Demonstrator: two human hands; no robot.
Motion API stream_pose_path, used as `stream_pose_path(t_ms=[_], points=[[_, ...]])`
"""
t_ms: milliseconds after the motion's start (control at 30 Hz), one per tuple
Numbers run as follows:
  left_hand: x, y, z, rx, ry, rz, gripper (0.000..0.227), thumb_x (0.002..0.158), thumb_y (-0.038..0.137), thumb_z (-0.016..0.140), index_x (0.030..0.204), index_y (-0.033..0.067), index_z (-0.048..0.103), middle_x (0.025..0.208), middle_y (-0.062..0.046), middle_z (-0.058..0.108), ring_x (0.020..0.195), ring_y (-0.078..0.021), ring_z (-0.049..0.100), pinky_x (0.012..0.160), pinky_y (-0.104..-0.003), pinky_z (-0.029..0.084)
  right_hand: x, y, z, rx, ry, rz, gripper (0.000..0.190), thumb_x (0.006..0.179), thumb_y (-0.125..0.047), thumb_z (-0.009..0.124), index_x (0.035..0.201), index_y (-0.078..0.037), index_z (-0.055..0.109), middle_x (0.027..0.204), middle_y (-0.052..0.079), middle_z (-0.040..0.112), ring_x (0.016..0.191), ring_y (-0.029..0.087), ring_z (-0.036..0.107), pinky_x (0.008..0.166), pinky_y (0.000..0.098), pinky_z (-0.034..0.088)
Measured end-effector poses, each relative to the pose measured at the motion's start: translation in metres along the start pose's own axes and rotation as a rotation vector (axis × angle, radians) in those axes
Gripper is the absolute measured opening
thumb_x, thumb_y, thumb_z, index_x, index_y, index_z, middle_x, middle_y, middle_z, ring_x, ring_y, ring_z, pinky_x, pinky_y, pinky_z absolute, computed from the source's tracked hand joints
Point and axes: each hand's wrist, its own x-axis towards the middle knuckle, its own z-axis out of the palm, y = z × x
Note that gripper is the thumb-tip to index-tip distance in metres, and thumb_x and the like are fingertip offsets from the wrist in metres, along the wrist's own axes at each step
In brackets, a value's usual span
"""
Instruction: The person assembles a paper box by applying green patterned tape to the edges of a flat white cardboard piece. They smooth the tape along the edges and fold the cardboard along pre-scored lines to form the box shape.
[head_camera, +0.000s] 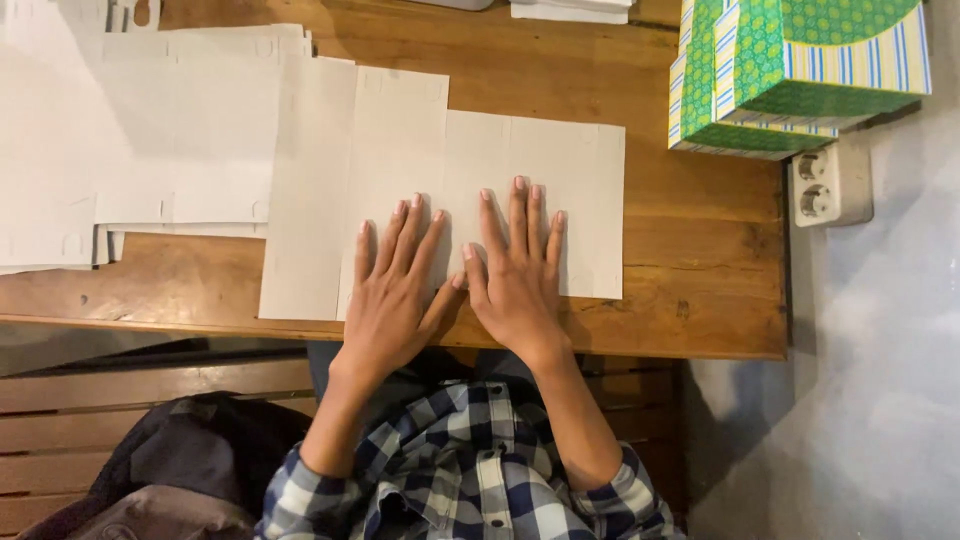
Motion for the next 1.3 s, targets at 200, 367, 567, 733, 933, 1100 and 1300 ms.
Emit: stream_pose_path(t_ms=[200, 367, 567, 733, 933, 1100, 1300], points=[[0.000, -0.001, 0.004, 0.027, 0.036, -0.020, 0.066, 0.105, 0.051, 0.042, 0.159, 0.0142, 0.034, 0.166, -0.015, 0.027, 0.156, -0.0282, 0.017, 0.124, -0.053, 0.003, -0.003, 0.004, -0.012, -0.038, -0.055, 0.043, 0.059, 0.108, -0.037, 0.040, 0.162, -0.013, 0.032, 0.169, 0.024, 0.008, 0.156, 0.043, 0.001, 0.118, 0.0664, -0.009], [0.002, 0.002, -0.001, -0.001, 0.036, -0.041, 0.066, 0.104, 0.051, 0.046, 0.158, 0.0139, 0.038, 0.165, -0.015, 0.032, 0.155, -0.0298, 0.021, 0.124, -0.053, 0.004, -0.011, 0.036, -0.030, -0.111, -0.074, 0.156, 0.060, 0.107, -0.043, 0.034, 0.162, -0.019, 0.032, 0.170, 0.021, 0.004, 0.155, 0.041, -0.003, 0.116, 0.0659, -0.014], [0.005, 0.006, -0.001, -0.026, 0.072, -0.085, 0.062, 0.102, 0.047, 0.053, 0.152, 0.0102, 0.046, 0.159, -0.018, 0.039, 0.151, -0.0336, 0.030, 0.122, -0.057, 0.008, -0.021, 0.062, -0.055, -0.099, -0.006, 0.269, 0.060, 0.108, -0.039, 0.036, 0.162, -0.013, 0.034, 0.169, 0.025, 0.010, 0.156, 0.043, 0.002, 0.116, 0.0665, -0.010], [0.021, 0.024, 0.019, 0.000, 0.081, -0.118, 0.071, 0.098, 0.046, 0.060, 0.151, 0.0022, 0.044, 0.159, -0.025, 0.034, 0.151, -0.0403, 0.027, 0.119, -0.067, 0.010, -0.023, 0.061, -0.052, -0.116, 0.003, 0.266, 0.060, 0.108, -0.039, 0.036, 0.162, -0.013, 0.033, 0.170, 0.025, 0.009, 0.156, 0.043, 0.002, 0.118, 0.0666, -0.008], [0.040, 0.057, 0.053, -0.070, 0.019, 0.041, 0.075, 0.099, 0.046, 0.055, 0.155, 0.0013, 0.036, 0.164, -0.029, 0.023, 0.155, -0.0429, 0.017, 0.119, -0.069, 0.004, -0.022, 0.058, -0.054, -0.112, 0.017, 0.279, 0.059, 0.108, -0.040, 0.036, 0.161, -0.015, 0.035, 0.170, 0.022, 0.012, 0.156, 0.041, 0.005, 0.119, 0.0649, -0.006], [0.044, 0.032, 0.042, -0.058, 0.035, 0.018, 0.079, 0.098, 0.053, 0.054, 0.158, 0.0050, 0.034, 0.165, -0.027, 0.021, 0.155, -0.0418, 0.017, 0.120, -0.069, 0.007, -0.024, 0.059, -0.054, -0.094, 0.023, 0.264, 0.059, 0.109, -0.041, 0.035, 0.161, -0.013, 0.034, 0.170, 0.023, 0.012, 0.156, 0.041, 0.005, 0.119, 0.0650, -0.006], [0.027, -0.016, 0.009, 0.007, 0.135, -0.187, 0.078, 0.100, 0.057, 0.051, 0.159, 0.0078, 0.035, 0.164, -0.028, 0.023, 0.154, -0.0426, 0.017, 0.121, -0.064, 0.005, -0.028, 0.071, -0.047, -0.088, 0.138, 0.302, 0.071, 0.102, -0.043, 0.052, 0.155, 0.003, 0.040, 0.165, 0.031, 0.020, 0.154, 0.045, 0.014, 0.123, 0.0615, 0.004]])
